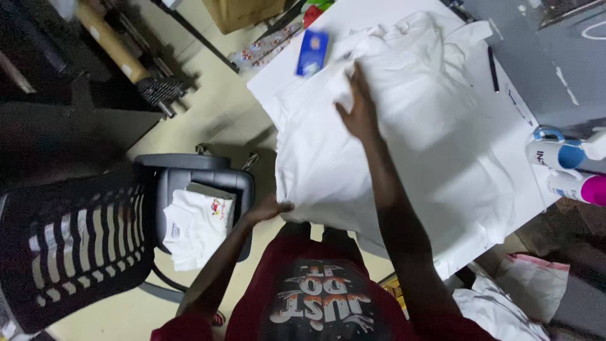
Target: The person folds white polo shirts on a table and places them on a nearby chair. They repeatedly pick up shirts, smooth them, fold the sleeves and body, and stack the finished shirts on the chair.
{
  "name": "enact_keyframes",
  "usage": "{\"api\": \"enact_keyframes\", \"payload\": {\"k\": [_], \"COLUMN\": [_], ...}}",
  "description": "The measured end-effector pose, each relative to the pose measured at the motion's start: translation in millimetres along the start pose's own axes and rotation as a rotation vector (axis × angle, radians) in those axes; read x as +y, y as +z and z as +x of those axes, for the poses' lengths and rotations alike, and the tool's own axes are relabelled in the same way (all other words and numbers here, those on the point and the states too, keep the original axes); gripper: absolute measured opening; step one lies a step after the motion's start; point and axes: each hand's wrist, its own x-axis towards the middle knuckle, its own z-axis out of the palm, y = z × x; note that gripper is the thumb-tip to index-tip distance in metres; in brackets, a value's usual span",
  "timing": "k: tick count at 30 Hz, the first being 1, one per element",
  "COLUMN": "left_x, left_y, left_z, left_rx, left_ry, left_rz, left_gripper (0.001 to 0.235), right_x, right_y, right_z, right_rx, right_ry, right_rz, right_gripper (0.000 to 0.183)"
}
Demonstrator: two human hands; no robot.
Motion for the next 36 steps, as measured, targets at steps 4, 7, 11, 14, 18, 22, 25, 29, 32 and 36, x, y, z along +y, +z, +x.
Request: {"api": "enact_keyframes", "payload": {"k": [4,7,11,14,18,22,25,29,32,36], "left_x": [-113.1,-130.4,-71.5,-18.8,34.3,22.4,-4.4,19.3,-1.1,-0.5], "left_y": [18.3,25.3,19.8,25.5,33.9,57.8,72.7,105.9,104.2,116.4], "left_z": [69.0,93.1,50.5,13.0,-43.5,-35.9,-20.9,-27.5,-10.6,-11.0], "left_rx": [0.100,0.146,0.082,0.084,0.175,0.084,0.175,0.352,0.357,0.373], "left_ry": [0.334,0.281,0.154,0.173,0.294,0.702,0.664,0.378,0.323,0.283], "left_rz": [-0.484,-0.698,-1.094,-1.198,-1.034,-0.374,-0.333,-0.923,-1.307,-1.211], "left_gripper": [0.070,0.082,0.015,0.016,0.032,0.033,0.024,0.020,0.040,0.042], "right_x": [-41.5,-79.8,-118.1,-147.3,-124.6,-141.0,-139.5,-150.6,-171.1,-117.2], "right_y": [8.0,15.4,47.1,50.8,64.1,26.1,5.5,-9.6,-12.6,47.8], "right_z": [-99.0,-163.1,-236.2,-251.7,-274.1,-259.9,-255.2,-279.9,-296.4,-335.4], "right_rx": [-0.113,-0.193,-0.335,-0.493,-0.367,-0.301,-0.448,-0.650,-0.538,-0.416], "right_ry": [0.110,0.157,0.125,0.679,0.499,0.325,0.332,0.418,0.412,0.683], "right_rz": [-0.144,-0.045,-0.160,-0.081,-0.097,0.088,0.038,-0.002,0.052,0.396], "right_gripper": [0.053,0.047,0.063,0.056,0.032,0.014,0.015,0.045,0.050,0.093]}}
